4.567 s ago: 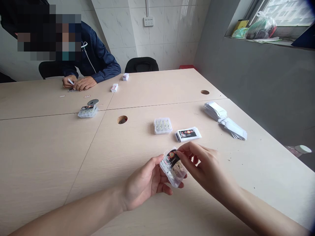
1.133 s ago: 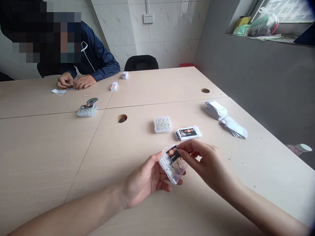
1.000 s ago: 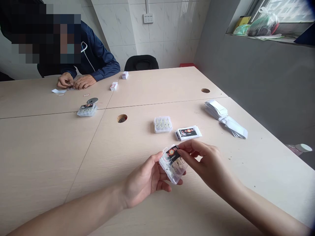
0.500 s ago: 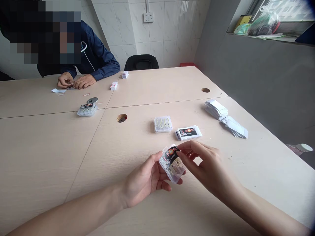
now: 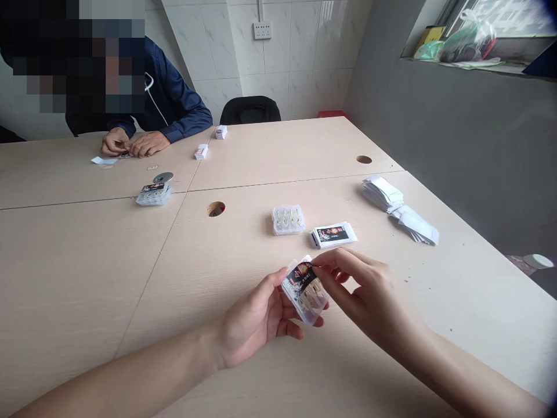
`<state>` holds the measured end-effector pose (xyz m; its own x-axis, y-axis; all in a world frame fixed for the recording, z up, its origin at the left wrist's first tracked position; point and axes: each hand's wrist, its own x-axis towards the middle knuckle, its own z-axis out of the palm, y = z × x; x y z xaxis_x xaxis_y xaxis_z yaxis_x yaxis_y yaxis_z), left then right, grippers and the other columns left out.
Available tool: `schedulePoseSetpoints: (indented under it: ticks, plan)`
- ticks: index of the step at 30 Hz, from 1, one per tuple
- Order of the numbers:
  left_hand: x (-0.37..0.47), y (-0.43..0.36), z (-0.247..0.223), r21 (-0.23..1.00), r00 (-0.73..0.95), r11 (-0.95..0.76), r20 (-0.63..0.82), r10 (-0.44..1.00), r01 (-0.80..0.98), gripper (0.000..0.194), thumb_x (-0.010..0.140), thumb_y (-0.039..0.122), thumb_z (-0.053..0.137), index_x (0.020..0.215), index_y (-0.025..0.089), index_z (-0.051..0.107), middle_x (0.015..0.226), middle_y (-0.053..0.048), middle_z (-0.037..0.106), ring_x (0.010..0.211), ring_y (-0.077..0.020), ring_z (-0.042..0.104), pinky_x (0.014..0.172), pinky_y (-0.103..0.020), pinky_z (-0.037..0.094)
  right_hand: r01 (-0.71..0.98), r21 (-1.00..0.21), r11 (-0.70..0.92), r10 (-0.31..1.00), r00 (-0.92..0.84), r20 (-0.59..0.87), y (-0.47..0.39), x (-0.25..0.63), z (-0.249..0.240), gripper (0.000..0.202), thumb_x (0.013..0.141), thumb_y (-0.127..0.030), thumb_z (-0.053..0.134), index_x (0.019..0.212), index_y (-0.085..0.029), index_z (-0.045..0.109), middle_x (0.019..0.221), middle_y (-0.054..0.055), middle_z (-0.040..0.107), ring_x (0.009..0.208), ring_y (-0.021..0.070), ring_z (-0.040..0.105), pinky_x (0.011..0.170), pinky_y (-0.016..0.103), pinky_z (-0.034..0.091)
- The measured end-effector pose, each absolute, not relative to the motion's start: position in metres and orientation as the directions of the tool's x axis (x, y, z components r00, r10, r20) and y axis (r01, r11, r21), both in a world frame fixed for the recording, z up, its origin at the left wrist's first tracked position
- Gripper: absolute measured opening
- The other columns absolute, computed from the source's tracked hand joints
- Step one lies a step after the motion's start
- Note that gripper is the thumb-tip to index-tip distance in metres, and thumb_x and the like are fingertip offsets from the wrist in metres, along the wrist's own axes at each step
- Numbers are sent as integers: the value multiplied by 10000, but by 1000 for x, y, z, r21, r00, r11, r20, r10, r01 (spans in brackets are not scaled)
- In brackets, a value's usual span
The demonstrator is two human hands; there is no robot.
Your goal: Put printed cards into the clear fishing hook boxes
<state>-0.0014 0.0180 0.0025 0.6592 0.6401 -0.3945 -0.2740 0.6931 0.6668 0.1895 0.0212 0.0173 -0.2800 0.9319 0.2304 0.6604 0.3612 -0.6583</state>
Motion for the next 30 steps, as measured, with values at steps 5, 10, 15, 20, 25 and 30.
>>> schedulePoseSetpoints:
  ticks: [5,10,15,20,25,30]
  plan:
    - [-2,18,1,667,661,692,-392,640,-276,512,961,521,306,1181,173,611,1115,-145,667,915,-221,638,688,-275,442,670,-648,361,932,-276,233,21,189,17,161,940,-281,476,928,-234,630,755,12,657,619,127,637,451,202,424]
    - [-2,18,3,667,669,694,-388,634,-271,506,961,518,310,1215,184,594,1123,-142,665,915,-219,639,691,-274,439,682,-653,330,943,-263,202,20,190,18,151,937,-299,485,923,-237,622,740,-2,655,601,117,614,475,205,435]
    - [-2,18,3,668,664,692,-389,638,-274,509,965,513,295,1208,183,596,1118,-141,662,918,-223,636,699,-282,433,680,-660,320,947,-250,202,20,189,18,137,928,-289,498,893,-232,618,732,-1,660,602,120,608,472,202,433]
    - [-2,17,0,651,666,702,-389,636,-289,486,969,487,295,1167,178,615,1060,-125,666,900,-221,634,690,-284,433,688,-650,321,947,-246,207,21,188,17,120,915,-283,521,844,-229,601,693,-8,656,589,122,612,454,196,426]
    - [-2,17,0,659,669,699,-390,633,-277,503,976,477,273,1161,165,621,1054,-131,664,905,-219,632,692,-281,428,702,-625,341,940,-264,216,21,190,17,106,911,-256,517,840,-232,593,720,0,652,602,125,620,435,191,405]
    - [-3,17,0,663,657,699,-406,635,-266,492,976,471,283,1159,164,621,1061,-132,666,901,-211,629,693,-275,424,717,-601,353,936,-280,214,20,189,18,98,922,-250,500,862,-237,576,765,-4,644,631,123,623,444,191,386]
